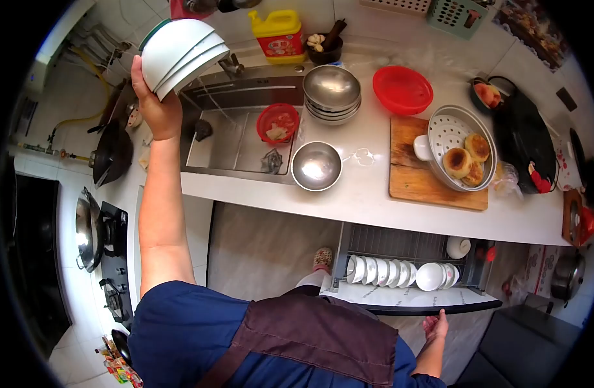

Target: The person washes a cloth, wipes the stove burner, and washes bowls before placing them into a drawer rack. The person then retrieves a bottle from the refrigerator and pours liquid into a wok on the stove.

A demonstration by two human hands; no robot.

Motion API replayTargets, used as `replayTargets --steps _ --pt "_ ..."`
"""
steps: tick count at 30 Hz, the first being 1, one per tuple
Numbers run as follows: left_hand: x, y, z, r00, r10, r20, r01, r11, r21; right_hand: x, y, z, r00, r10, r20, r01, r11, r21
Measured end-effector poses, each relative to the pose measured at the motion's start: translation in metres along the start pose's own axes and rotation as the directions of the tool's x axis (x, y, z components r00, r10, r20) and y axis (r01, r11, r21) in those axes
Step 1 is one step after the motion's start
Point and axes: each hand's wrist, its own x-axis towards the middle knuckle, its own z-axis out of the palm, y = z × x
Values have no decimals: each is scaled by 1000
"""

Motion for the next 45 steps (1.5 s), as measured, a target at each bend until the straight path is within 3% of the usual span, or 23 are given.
replayTargets --steps 2,3,5,6,7,8,9,10,12,13,15,18,20,22,25,26,30,33,36,38,41,43,45 --pt "-3 -5 0 999 41 -3 -41 999 1 -9 -15 14 989 61 -131 -68 996 -52" --pt "-5 -7 0 998 60 -4 -60 998 1 -14 -22 17 993 14 -121 -48 957 -285" --pt "-11 -15 0 998 59 16 -58 998 -26 -23 -42 20 996 -66 -67 1 722 -691" --pt "-14 -19 0 998 58 25 -57 998 -39 -64 -61 45 999 -43 -5 23 614 -789" --pt "-17 -23 0 998 53 38 -50 996 -80 -89 -75 58 976 -74 203 208 577 -790" --pt "-21 -27 0 998 46 50 -40 992 -118 -101 -91 75 940 -152 304 338 528 -779" --pt "-25 -29 0 997 38 64 -27 987 -160 -154 -115 115 870 -191 454 462 637 -617" --pt "-24 -20 -3 995 71 74 -67 996 -58 -209 -138 152 734 -196 650 578 682 -447" --pt "-30 -15 -5 992 68 104 -63 997 -54 -275 -167 229 422 -361 832 825 533 -187" --pt "-33 -13 -4 991 66 114 -60 997 -52 -304 -179 266 378 -317 870 813 563 -148" --pt "-40 -11 -3 989 58 133 -45 994 -99 -369 -191 349 150 -320 935 818 571 64" --pt "-51 -2 -5 987 49 156 -23 986 -165 -405 -196 468 62 -186 981 712 697 87" --pt "-59 3 -6 983 35 181 1 981 -196 -433 -196 523 188 -98 977 613 789 -39" --pt "-67 -5 -2 981 64 185 -15 967 -253 -447 -195 558 182 -60 981 566 823 -55" --pt "-69 -6 -1 972 106 209 -64 978 -200 -484 -191 559 -18 -29 999 548 836 35" --pt "-68 -10 -2 969 126 214 -77 971 -227 -486 -186 569 45 -105 993 570 819 61" --pt "-49 -18 -6 953 208 219 -142 949 -280 -497 -187 575 -170 -153 974 466 858 216" --pt "-31 -14 -13 938 283 198 -232 941 -247 -510 -189 574 -143 -114 983 396 904 163" --pt "-22 -8 -18 921 343 183 -302 928 -217 -511 -188 571 -267 -170 949 355 898 261" --pt "-17 5 21 933 228 -279 -304 913 -271 -511 -188 567 -312 -203 928 340 888 309" --pt "-19 14 1 968 211 -133 -235 949 -208 -510 -190 561 -318 -174 932 346 894 285" --pt "-21 5 -13 938 316 140 -250 900 -357 -504 -190 559 -304 -166 938 344 899 271" --pt "-27 12 -17 949 213 232 -144 949 -282 -498 -188 556 -246 -143 959 348 910 225"
